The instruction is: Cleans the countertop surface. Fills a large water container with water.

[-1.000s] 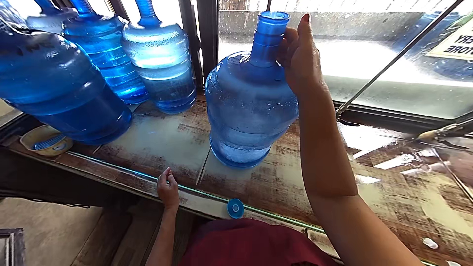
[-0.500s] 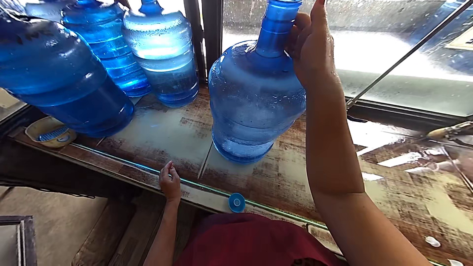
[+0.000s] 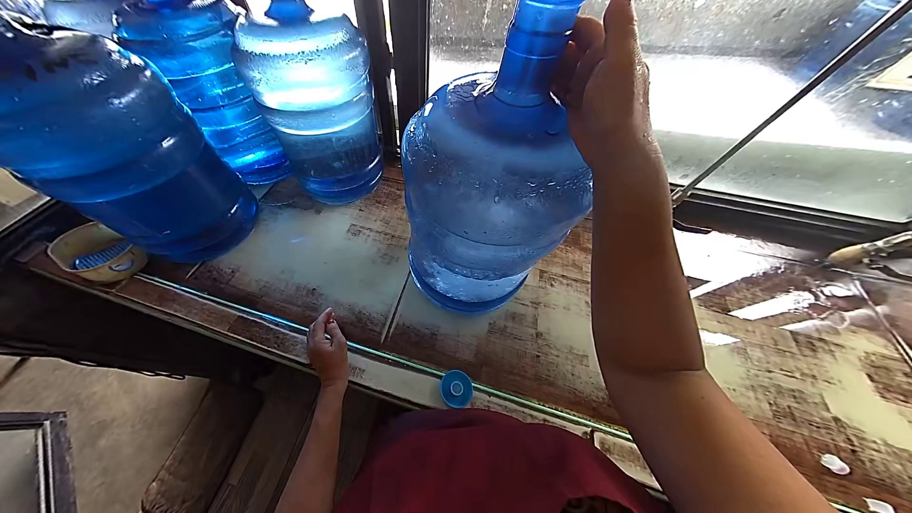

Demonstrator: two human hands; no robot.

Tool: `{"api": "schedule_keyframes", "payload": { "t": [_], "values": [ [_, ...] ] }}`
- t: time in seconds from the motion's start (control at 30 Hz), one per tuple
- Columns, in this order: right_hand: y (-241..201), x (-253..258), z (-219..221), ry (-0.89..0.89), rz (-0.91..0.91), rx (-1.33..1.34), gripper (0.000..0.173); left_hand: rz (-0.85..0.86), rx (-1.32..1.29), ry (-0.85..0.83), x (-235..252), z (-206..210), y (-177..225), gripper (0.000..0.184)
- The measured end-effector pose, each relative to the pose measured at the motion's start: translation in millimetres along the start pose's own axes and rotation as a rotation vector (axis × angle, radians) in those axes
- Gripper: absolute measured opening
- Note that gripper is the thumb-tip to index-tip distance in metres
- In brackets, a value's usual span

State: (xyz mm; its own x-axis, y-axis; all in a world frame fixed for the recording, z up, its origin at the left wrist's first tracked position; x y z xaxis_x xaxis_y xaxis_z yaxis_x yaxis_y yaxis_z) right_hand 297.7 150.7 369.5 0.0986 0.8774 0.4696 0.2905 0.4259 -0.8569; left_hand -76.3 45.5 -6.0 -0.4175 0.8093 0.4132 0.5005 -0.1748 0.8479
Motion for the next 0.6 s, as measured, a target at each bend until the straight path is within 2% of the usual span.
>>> {"api": "schedule_keyframes", "payload": {
  "t": [0.6],
  "values": [
    [-3.5,-3.2,0.4,-0.004,-0.008,-0.026,0.071,0.0,-0.015,0.021,0.1,0.0,-0.1,0.033]
  ]
}}
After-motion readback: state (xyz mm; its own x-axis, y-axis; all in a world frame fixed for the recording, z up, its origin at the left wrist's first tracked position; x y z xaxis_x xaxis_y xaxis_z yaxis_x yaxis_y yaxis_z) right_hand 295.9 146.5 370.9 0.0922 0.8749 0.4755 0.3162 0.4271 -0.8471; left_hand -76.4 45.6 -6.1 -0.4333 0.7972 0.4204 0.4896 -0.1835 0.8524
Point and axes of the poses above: each hand's wrist, its own x-axis towards the middle knuckle, its own z-axis out of the palm, y = z × x, the point moved 6 cm from there along x, towards the middle knuckle, and after that the axes turned 9 degrees about -x, right-handed, at the moved point
